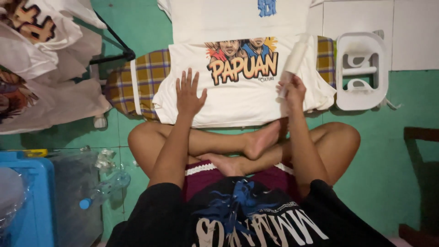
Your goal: Using a lint roller to remove dust and debris from both sides of a graphic t-shirt.
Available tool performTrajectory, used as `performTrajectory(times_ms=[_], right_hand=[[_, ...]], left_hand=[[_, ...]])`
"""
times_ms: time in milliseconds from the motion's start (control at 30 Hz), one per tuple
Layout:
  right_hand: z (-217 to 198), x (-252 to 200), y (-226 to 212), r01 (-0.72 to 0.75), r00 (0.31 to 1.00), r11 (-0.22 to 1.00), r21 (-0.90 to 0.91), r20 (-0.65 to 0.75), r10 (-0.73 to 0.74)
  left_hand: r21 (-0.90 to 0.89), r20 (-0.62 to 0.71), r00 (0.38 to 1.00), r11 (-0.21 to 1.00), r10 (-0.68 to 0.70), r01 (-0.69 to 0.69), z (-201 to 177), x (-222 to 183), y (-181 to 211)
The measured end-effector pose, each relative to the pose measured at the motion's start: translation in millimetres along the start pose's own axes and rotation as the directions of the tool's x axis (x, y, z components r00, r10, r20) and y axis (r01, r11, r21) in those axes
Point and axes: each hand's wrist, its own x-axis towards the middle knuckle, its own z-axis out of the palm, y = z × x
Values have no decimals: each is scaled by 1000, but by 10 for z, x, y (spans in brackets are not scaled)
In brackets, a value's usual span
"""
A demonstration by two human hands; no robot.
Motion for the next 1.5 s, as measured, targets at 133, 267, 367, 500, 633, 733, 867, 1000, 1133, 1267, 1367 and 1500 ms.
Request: performTrajectory(times_ms=[133,267,367,500,633,733,867,1000,1133,1267,1367,1500], right_hand=[[714,-47,-101,51,993,998,-31,111,-47],[1203,28,-275,74,964,995,71,249,-89],[1015,543,10,22,971,982,186,231,-66],[945,173,-610,16,995,997,78,95,-24],[753,-34,-1075,98,979,989,-110,-171,-115],[222,407,-895,177,948,975,-132,-245,-205],[-323,805,-350,273,943,958,-83,-173,-284],[162,-101,-39,140,983,988,-62,-111,-147],[723,-831,476,-130,980,990,-58,146,137],[1257,-1362,908,-294,908,955,34,322,268],[1327,-1476,923,-312,900,948,71,340,271],[1027,-1179,928,-324,920,942,91,263,291]], left_hand=[[-5,-35,999,1000,11,-11,-12,2,1],[-21,-22,1000,1000,-3,2,-50,-5,13],[-28,-13,1000,999,-16,16,-42,3,16],[-33,-17,1000,999,-14,13,-3,7,2],[-32,-7,1000,999,-22,22,10,-7,-7],[-28,-5,1000,999,-18,18,5,-1,-6],[-34,-13,1000,999,-13,13,-15,-4,8],[-40,-16,1000,999,-5,5,-32,-2,14],[-28,4,1000,1000,-14,14,-59,-4,18],[-37,-20,1000,999,-8,7,-12,-15,0],[-46,-16,1000,999,-6,5,-30,-3,-3],[-51,3,1000,999,-15,15,-66,1,20]])
